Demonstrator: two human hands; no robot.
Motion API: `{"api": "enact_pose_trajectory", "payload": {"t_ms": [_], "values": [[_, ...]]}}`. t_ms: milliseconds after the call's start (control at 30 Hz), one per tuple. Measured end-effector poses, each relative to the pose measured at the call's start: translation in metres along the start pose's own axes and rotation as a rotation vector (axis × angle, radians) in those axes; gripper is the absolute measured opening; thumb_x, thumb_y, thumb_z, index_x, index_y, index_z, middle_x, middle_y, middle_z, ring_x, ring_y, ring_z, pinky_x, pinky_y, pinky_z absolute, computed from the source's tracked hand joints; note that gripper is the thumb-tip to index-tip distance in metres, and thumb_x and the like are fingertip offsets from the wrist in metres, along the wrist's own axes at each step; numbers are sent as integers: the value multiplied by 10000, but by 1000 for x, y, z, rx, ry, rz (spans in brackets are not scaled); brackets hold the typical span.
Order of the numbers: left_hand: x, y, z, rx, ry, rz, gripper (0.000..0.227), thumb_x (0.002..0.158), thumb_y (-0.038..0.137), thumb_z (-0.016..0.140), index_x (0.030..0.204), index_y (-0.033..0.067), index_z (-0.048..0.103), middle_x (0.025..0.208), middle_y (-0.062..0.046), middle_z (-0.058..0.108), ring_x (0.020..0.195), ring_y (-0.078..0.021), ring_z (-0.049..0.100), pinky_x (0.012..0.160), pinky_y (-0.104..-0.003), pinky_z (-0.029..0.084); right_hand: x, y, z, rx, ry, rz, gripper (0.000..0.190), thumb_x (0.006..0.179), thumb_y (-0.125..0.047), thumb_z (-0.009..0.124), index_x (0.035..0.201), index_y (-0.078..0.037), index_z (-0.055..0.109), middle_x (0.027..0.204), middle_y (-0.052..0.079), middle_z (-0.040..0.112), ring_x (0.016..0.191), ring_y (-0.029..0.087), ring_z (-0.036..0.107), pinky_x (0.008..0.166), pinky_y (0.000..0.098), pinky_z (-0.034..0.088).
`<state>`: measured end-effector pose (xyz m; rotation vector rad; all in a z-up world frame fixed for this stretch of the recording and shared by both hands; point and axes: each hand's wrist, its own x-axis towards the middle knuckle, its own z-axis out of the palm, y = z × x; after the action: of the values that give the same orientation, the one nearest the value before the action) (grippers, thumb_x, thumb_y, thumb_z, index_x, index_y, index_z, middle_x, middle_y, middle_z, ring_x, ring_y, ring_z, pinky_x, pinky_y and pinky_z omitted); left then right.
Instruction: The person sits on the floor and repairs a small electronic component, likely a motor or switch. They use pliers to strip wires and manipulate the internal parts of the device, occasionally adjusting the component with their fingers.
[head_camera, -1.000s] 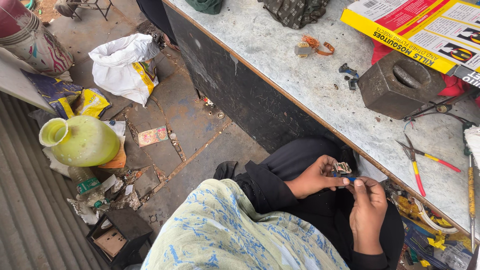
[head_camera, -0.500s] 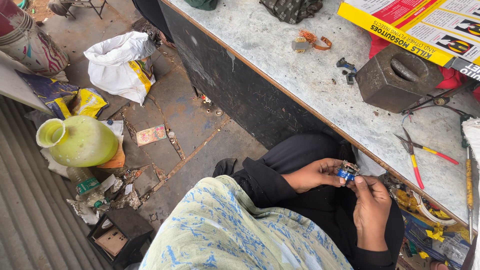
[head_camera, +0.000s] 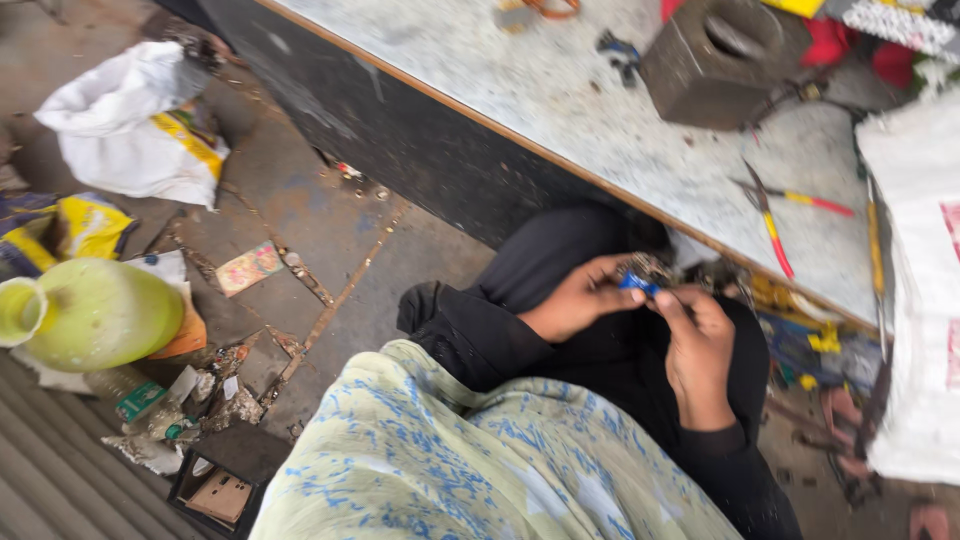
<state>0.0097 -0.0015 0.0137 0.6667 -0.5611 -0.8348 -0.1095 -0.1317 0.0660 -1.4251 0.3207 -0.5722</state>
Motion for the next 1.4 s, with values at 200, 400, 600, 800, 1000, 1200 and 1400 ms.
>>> {"api": "enact_pose_trajectory", "payload": {"t_ms": [200, 400, 600, 800, 1000, 1200, 1400], "values": [[-1, 11, -2, 87, 93, -86, 567, 964, 59, 733, 1473, -25, 495, 1224, -69, 668, 1139, -141, 646, 1026, -317, 542, -8, -18, 8, -51, -40, -8, 44, 1023, -14, 680, 1020, 30, 680, 1032, 78, 651, 984, 143, 660, 946, 297, 547], [1, 19, -10, -153, 3, -244, 562, 962, 85, 717, 1456, 19, 457, 1300, -45, 610, 1236, -144, 610, 1073, -306, 535, -3, -21, 8, 141, -10, 110, 77, 1050, -68, 633, 1072, -4, 669, 1030, 74, 688, 1000, 165, 700, 969, 345, 590], [2, 15, -5, -127, 64, -231, 475, 996, 65, 677, 1423, 13, 474, 1253, -42, 614, 1180, -135, 628, 1039, -299, 543, -2, -16, 6, 84, -9, 72, 61, 1034, -55, 660, 1049, 3, 673, 1025, 61, 664, 984, 151, 673, 923, 323, 578], [3, 13, 2, -122, 78, -76, 425, 1015, 50, 674, 1404, -18, 518, 1238, -63, 657, 1119, -114, 632, 995, -270, 540, -16, -28, 18, -270, -71, -71, 91, 1000, -71, 701, 996, 18, 687, 1046, 64, 642, 978, 145, 650, 895, 274, 528], [-3, 21, -3, -173, 50, -184, 429, 1005, 16, 680, 1405, -1, 524, 1236, -62, 636, 1147, -129, 641, 1037, -278, 540, -20, -38, 17, -193, -121, -108, 97, 1057, -100, 659, 1049, -4, 666, 1099, 59, 630, 1026, 154, 658, 948, 305, 552], [-6, 25, -12, -250, -101, -310, 442, 1006, -19, 676, 1420, 25, 528, 1270, -59, 633, 1190, -131, 634, 1056, -279, 535, -4, -18, 2, 267, 22, 117, 92, 1091, -112, 592, 1131, -33, 620, 1107, 76, 663, 1033, 188, 688, 923, 369, 590], [-3, 22, -9, -240, -86, -296, 447, 997, -1, 679, 1421, 17, 536, 1278, -66, 647, 1185, -134, 642, 1045, -280, 541, -1, -18, -1, 259, -9, 161, 116, 1042, -84, 644, 1148, -45, 616, 1078, 117, 676, 1015, 219, 704, 924, 374, 588]]}}
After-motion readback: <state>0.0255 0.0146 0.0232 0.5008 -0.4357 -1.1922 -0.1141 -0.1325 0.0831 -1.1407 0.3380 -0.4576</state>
